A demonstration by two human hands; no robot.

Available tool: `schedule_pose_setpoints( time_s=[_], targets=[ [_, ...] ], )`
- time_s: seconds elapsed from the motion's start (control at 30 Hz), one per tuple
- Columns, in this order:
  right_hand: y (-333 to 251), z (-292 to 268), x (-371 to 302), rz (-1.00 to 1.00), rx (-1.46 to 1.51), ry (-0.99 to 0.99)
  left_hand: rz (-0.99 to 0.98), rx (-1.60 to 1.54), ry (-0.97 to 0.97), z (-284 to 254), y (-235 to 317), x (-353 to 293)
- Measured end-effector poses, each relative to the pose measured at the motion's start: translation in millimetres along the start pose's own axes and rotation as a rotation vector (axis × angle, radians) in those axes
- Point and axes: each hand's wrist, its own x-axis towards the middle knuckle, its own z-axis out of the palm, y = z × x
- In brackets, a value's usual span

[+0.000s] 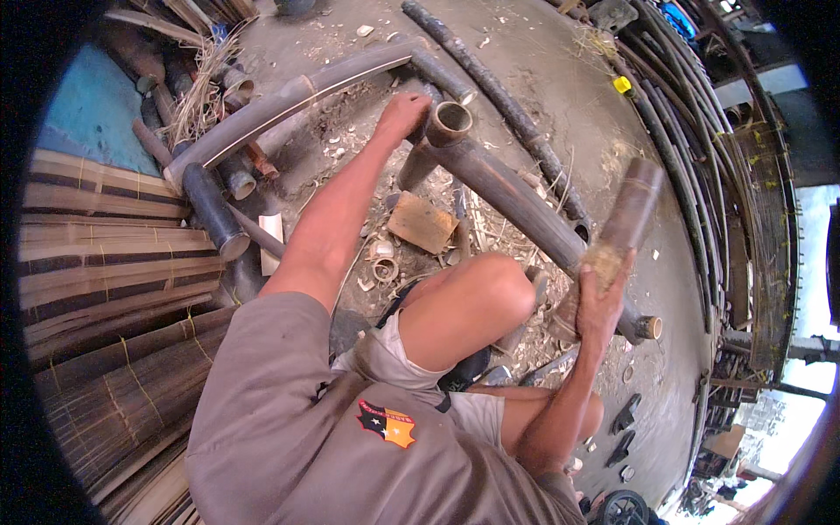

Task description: The person assembles a bamboo frame by fitting curved and straight bamboo pieces together. They repeatedly test fit joints, adjust alignment, and use a wooden stick to tap pieces into place. The person handles multiple bamboo segments and a wooden stick, working on the floor in a cluttered workshop.

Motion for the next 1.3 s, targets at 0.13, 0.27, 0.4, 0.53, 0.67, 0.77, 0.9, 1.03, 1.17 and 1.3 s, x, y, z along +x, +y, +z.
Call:
schedule_pose_setpoints(
  time_s=[0.13,0.27,0.4,0.53,0.67,0.77,0.9,1.03,1.17,1.3],
  targets=[
    [33.7,42.7,3.7,-0.005,-0.093,-0.097,-0.097,0.053,-0.047,-0.3,17.8,-3.6],
    [16.9,22.8,16.1,-0.069,-0.095,-0.174,0.126,0.203,-0.032,-1.1,-12.0,4.3],
    [0.1,10.1,24.1,-0.156,0.161,-0.003,0.1,0.218,-0.004,-11.7,-3.4,3.9],
    [20.4,47.9,15.7,-0.123,0.029,-0.061,0.089,0.233,-0.072,1.2,23.2,2.1],
    [6.2,40.0,31.8,-0.099,-0.036,-0.191,-0.002,0.33,-0.107,14.1,14.7,41.0],
    [15.6,58.3,53.0,-0.207,-0.054,-0.08,0.014,0.549,-0.052,43.7,-9.3,86.1],
    [18.6,58.7,64.1,-0.133,-0.148,-0.176,-0.217,0.352,-0.061,66.7,13.4,92.1],
    [34.4,51.6,86.8,-0.191,-0.155,-0.217,-0.269,0.294,-0.041,79.7,23.5,89.9],
    [35.4,44.0,114.4,-0.348,-0.134,-0.223,-0.126,0.475,-0.098,56.0,-1.2,116.5],
    [33.1,17.9,86.8,-0.08,-0.123,-0.072,-0.006,0.67,-0.166,58.2,11.6,92.7]
  ],
)
